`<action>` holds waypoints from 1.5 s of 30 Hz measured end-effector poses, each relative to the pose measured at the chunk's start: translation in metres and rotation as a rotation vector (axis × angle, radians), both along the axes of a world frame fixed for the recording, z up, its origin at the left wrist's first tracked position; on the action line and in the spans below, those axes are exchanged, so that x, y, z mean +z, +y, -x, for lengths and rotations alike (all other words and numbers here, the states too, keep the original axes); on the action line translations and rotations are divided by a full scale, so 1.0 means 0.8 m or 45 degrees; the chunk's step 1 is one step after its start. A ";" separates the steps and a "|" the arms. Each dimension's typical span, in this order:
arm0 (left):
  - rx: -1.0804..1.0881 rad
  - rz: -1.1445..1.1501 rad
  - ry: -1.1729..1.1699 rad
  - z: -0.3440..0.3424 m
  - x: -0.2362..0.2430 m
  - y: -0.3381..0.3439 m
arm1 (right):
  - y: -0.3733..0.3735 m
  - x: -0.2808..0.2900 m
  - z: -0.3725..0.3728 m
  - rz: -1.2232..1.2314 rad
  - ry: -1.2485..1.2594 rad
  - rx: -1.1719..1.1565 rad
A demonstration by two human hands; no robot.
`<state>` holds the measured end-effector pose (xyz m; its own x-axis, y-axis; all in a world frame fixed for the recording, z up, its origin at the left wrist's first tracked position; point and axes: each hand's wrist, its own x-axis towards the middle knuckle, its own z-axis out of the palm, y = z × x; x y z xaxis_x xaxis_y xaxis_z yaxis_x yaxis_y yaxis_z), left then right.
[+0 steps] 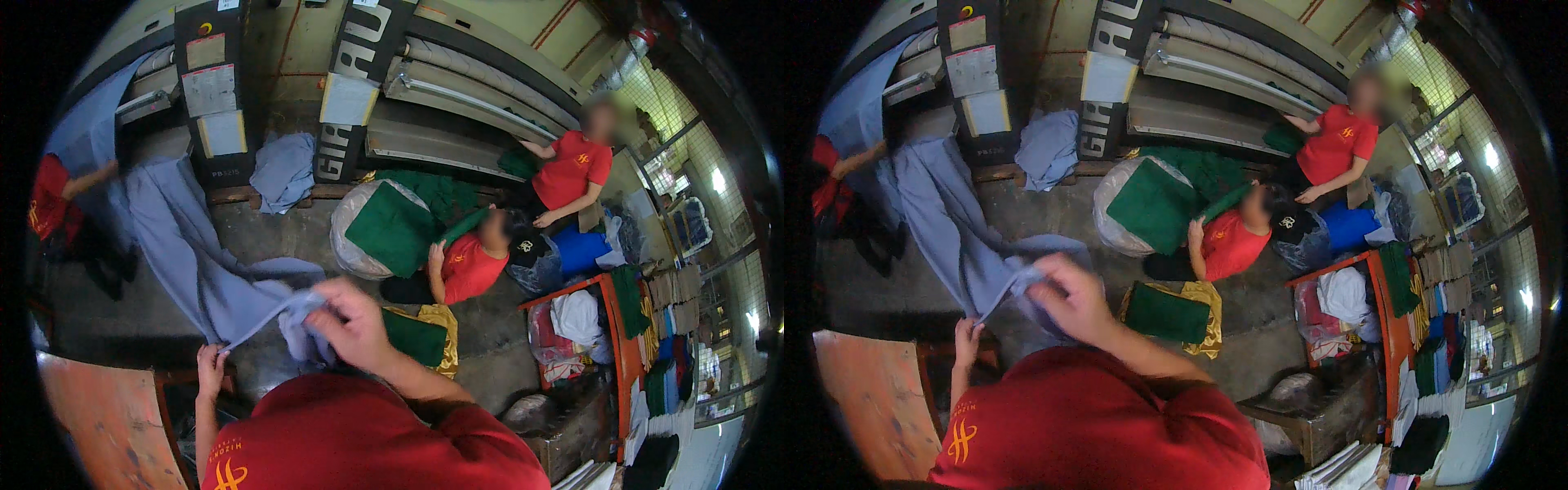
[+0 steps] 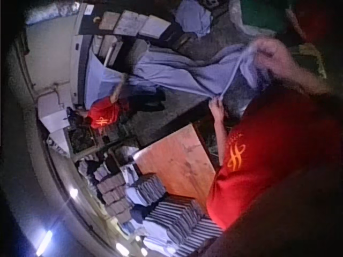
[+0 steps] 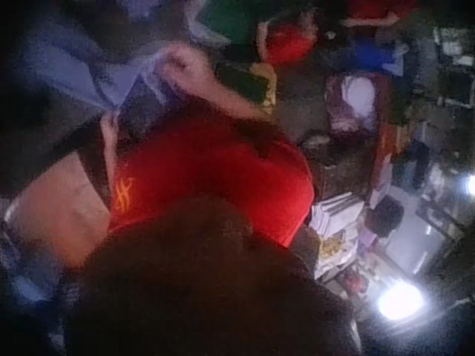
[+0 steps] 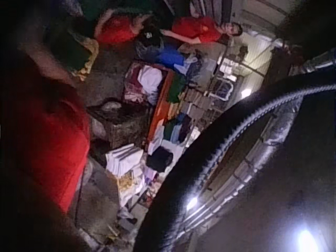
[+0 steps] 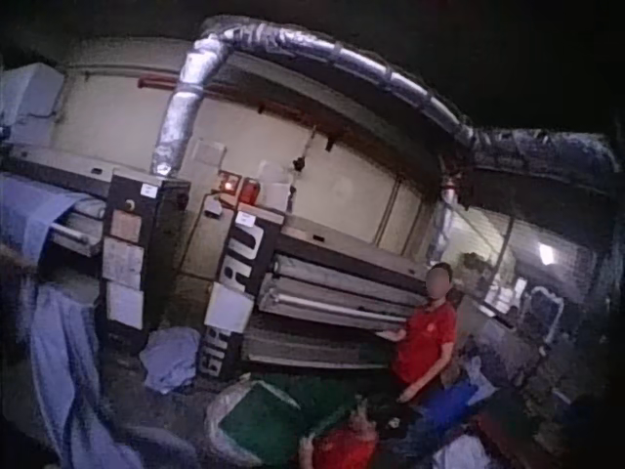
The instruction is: The person folds a gray cloth on a table, aligning the edges and stacking it with other folded cloths. They repeat this process with multiple cloths, ensuring each is neatly folded and stacked.
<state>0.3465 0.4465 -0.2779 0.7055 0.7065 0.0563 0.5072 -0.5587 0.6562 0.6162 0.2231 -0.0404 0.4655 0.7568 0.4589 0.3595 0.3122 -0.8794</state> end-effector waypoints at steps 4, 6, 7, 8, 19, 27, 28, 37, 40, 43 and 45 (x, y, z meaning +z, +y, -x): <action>0.086 0.168 0.009 -0.014 0.016 0.008 | 0.041 -0.005 -0.043 -0.150 0.330 -0.211; 0.071 0.199 -0.145 -0.042 0.053 -0.001 | 0.044 -0.026 -0.043 0.230 0.151 -0.219; -0.002 0.159 -0.221 -0.062 0.076 -0.006 | 0.047 -0.040 -0.041 0.329 0.030 -0.204; -0.071 0.119 -0.299 -0.082 0.100 -0.012 | 0.049 -0.057 -0.028 0.372 0.100 -0.001; -0.263 0.678 -0.670 -0.179 0.168 -0.055 | 0.051 -0.106 -0.004 0.438 0.015 0.232; -0.130 0.855 -0.270 -0.134 -0.007 -0.006 | 0.052 -0.028 -0.047 0.179 0.070 -0.021; -0.176 0.757 -0.192 -0.126 -0.026 -0.009 | 0.057 -0.023 -0.058 0.071 -0.073 -0.204; -0.177 0.733 -0.413 -0.157 0.104 -0.025 | 0.101 -0.094 -0.044 0.595 0.195 0.395; -0.277 0.575 -0.359 -0.159 0.174 -0.026 | 0.100 -0.128 -0.015 0.701 -0.079 0.439; -0.218 0.735 -0.531 -0.155 0.183 -0.029 | 0.102 -0.132 -0.006 0.539 0.143 0.413; -0.179 0.981 -0.744 -0.149 0.159 -0.031 | 0.103 -0.121 -0.006 0.519 0.128 0.447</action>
<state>0.4658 0.4215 -0.1507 0.7940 0.6076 -0.0183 -0.0524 0.0983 0.9938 0.6212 0.3054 -0.1370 0.1793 0.9818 0.0626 0.2033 0.0253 -0.9788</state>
